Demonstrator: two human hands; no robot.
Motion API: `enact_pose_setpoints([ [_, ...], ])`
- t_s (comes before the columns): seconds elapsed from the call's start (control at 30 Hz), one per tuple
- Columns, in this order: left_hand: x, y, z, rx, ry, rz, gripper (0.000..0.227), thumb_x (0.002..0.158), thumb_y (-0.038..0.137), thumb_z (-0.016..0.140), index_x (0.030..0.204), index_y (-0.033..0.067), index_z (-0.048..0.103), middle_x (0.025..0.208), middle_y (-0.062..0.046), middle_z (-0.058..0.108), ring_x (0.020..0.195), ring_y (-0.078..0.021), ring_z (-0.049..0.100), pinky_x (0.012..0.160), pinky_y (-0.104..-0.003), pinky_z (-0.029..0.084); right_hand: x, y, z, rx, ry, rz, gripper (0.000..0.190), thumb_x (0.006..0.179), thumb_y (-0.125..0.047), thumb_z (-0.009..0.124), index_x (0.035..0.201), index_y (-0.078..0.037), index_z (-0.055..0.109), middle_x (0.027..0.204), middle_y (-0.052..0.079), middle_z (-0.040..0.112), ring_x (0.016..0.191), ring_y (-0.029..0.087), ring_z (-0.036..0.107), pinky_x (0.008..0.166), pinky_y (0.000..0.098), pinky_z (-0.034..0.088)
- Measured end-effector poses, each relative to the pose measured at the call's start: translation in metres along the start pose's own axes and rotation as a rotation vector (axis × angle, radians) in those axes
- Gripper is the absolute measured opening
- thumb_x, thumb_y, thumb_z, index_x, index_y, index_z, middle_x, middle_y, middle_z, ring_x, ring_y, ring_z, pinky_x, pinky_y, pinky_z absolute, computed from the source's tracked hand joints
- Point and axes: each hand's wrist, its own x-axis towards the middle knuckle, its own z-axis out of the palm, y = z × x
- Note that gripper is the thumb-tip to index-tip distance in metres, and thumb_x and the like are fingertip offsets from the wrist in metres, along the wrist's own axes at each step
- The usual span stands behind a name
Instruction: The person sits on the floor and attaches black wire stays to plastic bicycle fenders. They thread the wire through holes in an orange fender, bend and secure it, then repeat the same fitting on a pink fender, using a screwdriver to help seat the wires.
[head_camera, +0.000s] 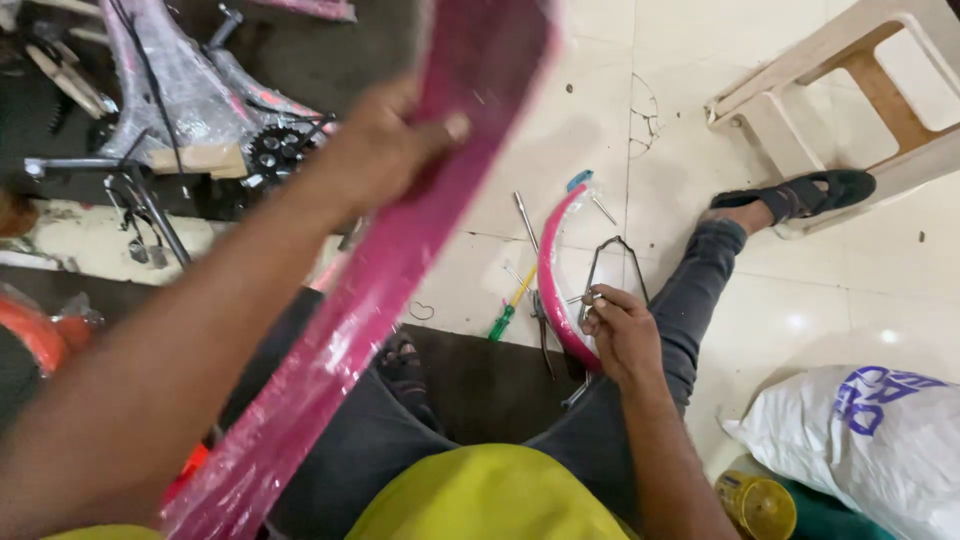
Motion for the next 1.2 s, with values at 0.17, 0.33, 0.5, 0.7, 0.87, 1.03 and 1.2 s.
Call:
enact_pose_setpoints([
  [0.17, 0.013, 0.051, -0.102, 0.502, 0.428, -0.286, 0.033, 0.103, 0.03, 0.066, 0.132, 0.0149, 0.066, 0.112, -0.001, 0.075, 0.094, -0.0124, 0.072, 0.083, -0.031, 0.056, -0.002, 0.013, 0.002, -0.032, 0.049, 0.036, 0.023, 0.093, 0.004, 0.059, 0.115, 0.005, 0.065, 0.095, 0.016, 0.069, 0.075, 0.021, 0.061, 0.065, 0.0347, 0.053],
  [0.33, -0.018, 0.02, -0.093, 0.696, 0.323, -0.512, 0.039, 0.101, 0.031, 0.062, 0.133, 0.0102, 0.063, 0.116, -0.013, 0.072, 0.102, -0.0236, 0.07, 0.097, -0.041, 0.05, -0.006, 0.029, 0.008, -0.03, 0.095, 0.148, 0.017, 0.092, 0.002, 0.065, 0.108, 0.005, 0.068, 0.088, 0.013, 0.068, 0.069, 0.019, 0.061, 0.061, 0.0337, 0.052],
  [0.5, -0.025, -0.11, -0.002, 0.555, -0.042, -0.494, 0.04, 0.093, 0.029, 0.068, 0.126, 0.0064, 0.067, 0.11, -0.011, 0.076, 0.098, -0.0189, 0.07, 0.089, -0.035, 0.054, 0.009, 0.033, 0.028, -0.027, 0.03, 0.135, 0.016, 0.092, 0.003, 0.067, 0.108, 0.006, 0.07, 0.086, 0.011, 0.069, 0.068, 0.017, 0.061, 0.061, 0.0297, 0.05],
  [0.7, 0.002, -0.183, 0.097, 0.328, -0.216, -0.486, 0.039, 0.091, 0.024, 0.071, 0.125, 0.0047, 0.067, 0.108, -0.01, 0.076, 0.095, -0.0175, 0.07, 0.086, -0.034, 0.056, 0.046, 0.032, 0.059, 0.044, -0.016, 0.022, 0.015, 0.092, 0.007, 0.064, 0.106, 0.005, 0.069, 0.088, 0.011, 0.07, 0.07, 0.017, 0.064, 0.063, 0.029, 0.052],
  [0.87, 0.001, -0.204, 0.113, 0.234, -0.188, -0.582, 0.04, 0.09, 0.023, 0.071, 0.125, 0.0042, 0.071, 0.108, -0.01, 0.077, 0.095, -0.018, 0.069, 0.087, -0.034, 0.056, 0.055, 0.034, 0.065, 0.052, -0.082, -0.003, 0.013, 0.091, 0.009, 0.062, 0.101, 0.004, 0.067, 0.091, 0.01, 0.072, 0.076, 0.017, 0.068, 0.066, 0.0295, 0.055],
  [1.03, 0.005, -0.211, 0.101, 0.217, -0.208, -0.619, 0.044, 0.09, 0.022, 0.072, 0.131, 0.0057, 0.066, 0.111, -0.009, 0.076, 0.1, -0.0182, 0.07, 0.092, -0.034, 0.055, 0.055, 0.036, 0.059, -0.077, -0.011, 0.065, 0.01, 0.098, 0.004, 0.062, 0.104, 0.004, 0.07, 0.089, 0.009, 0.07, 0.075, 0.015, 0.063, 0.067, 0.0272, 0.052],
  [1.2, -0.004, -0.214, 0.055, -0.219, 0.037, -0.625, 0.037, 0.092, 0.018, 0.071, 0.126, 0.0053, 0.062, 0.107, -0.01, 0.073, 0.092, -0.0196, 0.07, 0.082, -0.037, 0.059, 0.061, -0.012, 0.04, 0.304, 0.062, -0.119, 0.014, 0.092, 0.006, 0.065, 0.105, 0.001, 0.068, 0.089, 0.009, 0.069, 0.072, 0.015, 0.062, 0.062, 0.03, 0.053],
])
